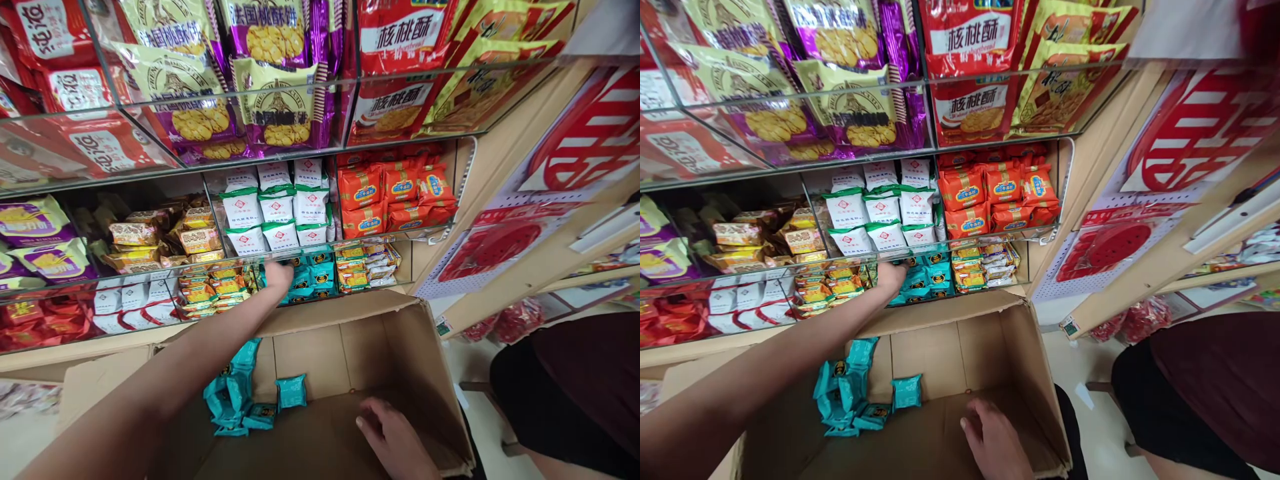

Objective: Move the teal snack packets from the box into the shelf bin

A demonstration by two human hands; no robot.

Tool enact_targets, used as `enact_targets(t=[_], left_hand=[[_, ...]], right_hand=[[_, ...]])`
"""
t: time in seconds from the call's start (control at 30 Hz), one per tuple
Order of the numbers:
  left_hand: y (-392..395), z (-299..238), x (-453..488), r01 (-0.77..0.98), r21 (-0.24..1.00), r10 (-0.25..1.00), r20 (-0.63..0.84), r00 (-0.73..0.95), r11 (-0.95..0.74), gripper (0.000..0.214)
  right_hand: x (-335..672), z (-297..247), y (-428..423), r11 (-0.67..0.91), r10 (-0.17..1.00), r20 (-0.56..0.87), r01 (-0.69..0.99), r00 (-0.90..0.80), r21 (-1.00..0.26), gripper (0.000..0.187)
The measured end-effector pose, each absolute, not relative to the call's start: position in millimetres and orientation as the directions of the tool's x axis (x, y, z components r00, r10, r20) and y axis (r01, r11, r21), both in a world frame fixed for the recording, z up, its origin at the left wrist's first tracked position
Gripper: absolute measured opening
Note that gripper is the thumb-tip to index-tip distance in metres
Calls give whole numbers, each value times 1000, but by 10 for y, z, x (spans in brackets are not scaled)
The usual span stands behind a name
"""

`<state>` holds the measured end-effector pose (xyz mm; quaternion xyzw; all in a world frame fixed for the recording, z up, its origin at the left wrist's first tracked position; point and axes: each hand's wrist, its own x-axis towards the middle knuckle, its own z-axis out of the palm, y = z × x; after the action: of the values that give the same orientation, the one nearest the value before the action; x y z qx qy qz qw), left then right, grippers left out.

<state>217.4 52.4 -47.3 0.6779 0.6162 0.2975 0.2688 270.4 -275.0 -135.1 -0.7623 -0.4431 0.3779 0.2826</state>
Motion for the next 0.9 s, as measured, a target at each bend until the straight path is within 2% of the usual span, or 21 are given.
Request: enact_targets(t=[0.3, 0.43, 0.7, 0.8, 0.9], left_hand=[[533, -448, 2141, 756, 641, 990, 123, 68, -132, 48], [476, -429, 2053, 779, 616, 993, 85, 84, -119, 50], [399, -329, 1966, 796, 601, 994, -18, 107, -74, 38], [159, -112, 1841, 761, 635, 981, -28, 193, -132, 32], [-332, 109, 1507, 666, 678, 921, 40, 388, -310, 22]], right_hand=[[2694, -1367, -2754, -467, 878, -338, 453, 338, -759, 27], [2699, -1378, -2756, -462, 881, -337, 456, 332, -760, 28], [2709, -1390, -2764, -437, 893, -313, 459, 323, -773, 26], [2706, -1370, -2765, -430, 896, -304, 462, 323, -776, 25], [2701, -1348, -2760, -434, 896, -313, 467, 316, -770, 25]])
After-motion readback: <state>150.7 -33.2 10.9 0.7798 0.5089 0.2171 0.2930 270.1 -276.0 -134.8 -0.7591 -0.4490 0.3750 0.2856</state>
